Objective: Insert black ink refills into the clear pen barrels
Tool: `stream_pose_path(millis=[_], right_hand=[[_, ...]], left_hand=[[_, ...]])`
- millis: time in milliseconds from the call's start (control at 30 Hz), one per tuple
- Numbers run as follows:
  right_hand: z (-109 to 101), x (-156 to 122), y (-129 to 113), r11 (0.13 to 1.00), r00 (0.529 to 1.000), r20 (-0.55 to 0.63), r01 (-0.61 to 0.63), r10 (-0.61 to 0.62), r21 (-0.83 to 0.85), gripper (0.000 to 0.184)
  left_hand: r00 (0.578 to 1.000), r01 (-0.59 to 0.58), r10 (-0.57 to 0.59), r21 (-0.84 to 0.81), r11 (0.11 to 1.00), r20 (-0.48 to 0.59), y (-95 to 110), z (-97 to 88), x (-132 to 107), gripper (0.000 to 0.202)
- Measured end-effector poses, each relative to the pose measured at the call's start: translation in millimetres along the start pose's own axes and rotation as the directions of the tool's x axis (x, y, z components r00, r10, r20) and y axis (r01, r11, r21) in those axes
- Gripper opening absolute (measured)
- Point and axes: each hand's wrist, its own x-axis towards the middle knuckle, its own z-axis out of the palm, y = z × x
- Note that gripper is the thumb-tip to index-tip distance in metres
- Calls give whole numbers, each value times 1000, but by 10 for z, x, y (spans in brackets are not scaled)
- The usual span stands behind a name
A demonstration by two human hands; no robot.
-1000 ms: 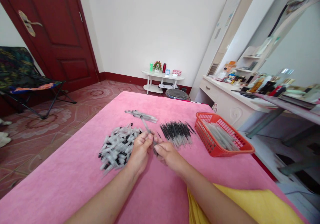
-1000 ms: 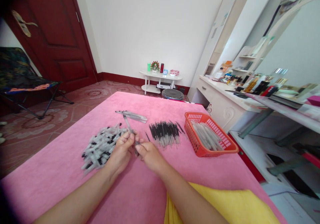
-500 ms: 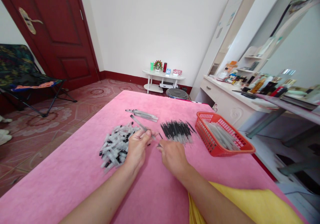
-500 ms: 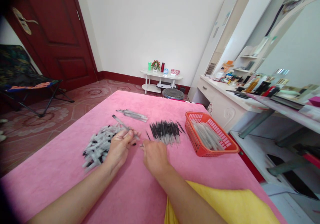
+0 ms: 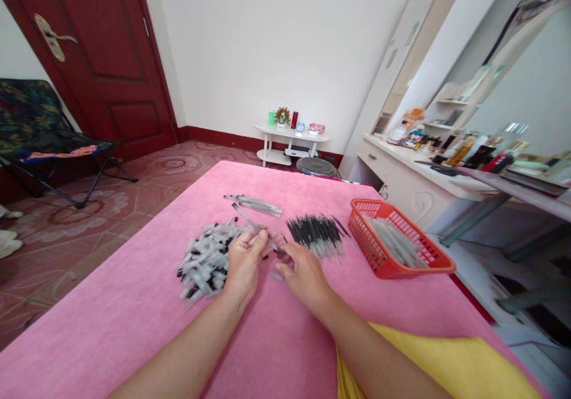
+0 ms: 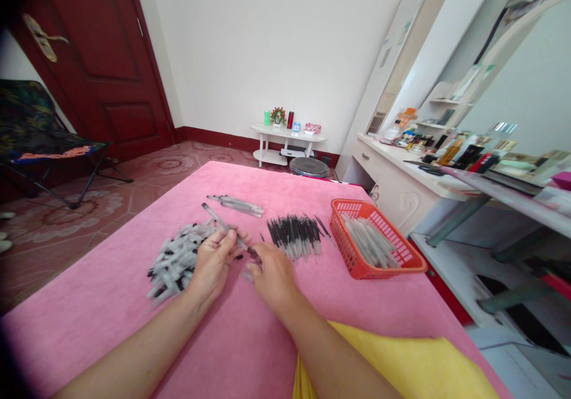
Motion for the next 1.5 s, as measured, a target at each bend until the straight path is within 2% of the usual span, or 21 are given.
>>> stream_pose_path(millis=[100, 167, 200, 267, 333, 367, 433, 500, 533, 633, 700, 733, 767, 833, 900, 967, 1033, 1133, 1267, 1367, 1500], right_hand=[[-69, 52, 22, 963, 985, -152, -34, 77, 267, 18], [-141, 89, 3, 900, 966, -217, -31, 138, 435, 20], [-178, 105, -12, 864, 958, -232, -31, 169, 502, 23], [-240, 130, -34, 797, 942, -244, -37, 229, 603, 29], [-279, 142, -33, 739, 929, -239, -51, 282, 671, 31], [-289, 144, -24, 711, 924, -232, -59, 305, 700, 29], [-298, 143, 1, 637, 915, -209, -66, 346, 768, 25], [-302, 140, 24, 523, 905, -179, -55, 387, 851, 22], [-304, 140, 30, 459, 898, -167, -43, 407, 888, 20], [-309, 146, 33, 299, 881, -139, -3, 451, 954, 18], [-306, 151, 28, 248, 878, -133, 17, 460, 969, 18], [-302, 151, 26, 235, 877, -131, 21, 462, 972, 18], [-296, 150, 25, 229, 878, -128, 22, 461, 973, 18], [-282, 143, 23, 228, 884, -121, 16, 452, 974, 18], [-268, 133, 20, 233, 891, -112, 7, 440, 973, 18], [-255, 124, 13, 237, 898, -105, 1, 427, 971, 17], [-238, 116, 3, 244, 903, -95, -10, 418, 970, 18], [-197, 101, -7, 254, 906, -48, -67, 421, 965, 21], [-132, 80, 9, 340, 904, 109, -264, 413, 903, 24], [-103, 70, 31, 374, 899, 250, -384, 359, 845, 31], [-101, 48, 41, 370, 888, 345, -444, 305, 816, 34]], left_hand=[[996, -11, 0, 129, 992, 89, -6, 2, -30, 28], [973, 52, -98, 216, 975, 209, -7, 14, -70, 27], [945, 93, -166, 255, 962, 281, -5, 23, -95, 27], [863, 163, -292, 321, 933, 412, 2, 49, -146, 27], [792, 198, -362, 354, 914, 492, 9, 73, -184, 26], [774, 206, -373, 355, 912, 511, 9, 80, -193, 27], [776, 233, -369, 311, 921, 512, 0, 80, -194, 31], [787, 314, -378, 212, 926, 487, -19, 67, -183, 39], [779, 376, -405, 159, 913, 480, -32, 58, -179, 42], [696, 525, -505, 116, 843, 510, -70, 44, -193, 42], [654, 514, -520, 181, 838, 549, -97, 49, -214, 37], [660, 467, -503, 219, 857, 558, -113, 54, -221, 35], [688, 393, -470, 259, 882, 553, -130, 57, -220, 32], [784, 199, -366, 356, 913, 501, -169, 54, -191, 27], [884, 17, -227, 458, 889, 408, -201, 33, -131, 24], [940, -61, -115, 488, 871, 323, -210, 8, -69, 23], [961, -67, -56, 424, 903, 271, -188, -6, -35, 26], [969, -64, -9, 289, 955, 246, -122, 7, -48, 31], [983, -79, 48, 176, 981, 175, -79, 21, -82, 26], [993, -28, 20, 65, 998, 118, -87, 2, -64, 29], [990, 35, -34, -5, 999, 136, -92, -23, -34, 26]])
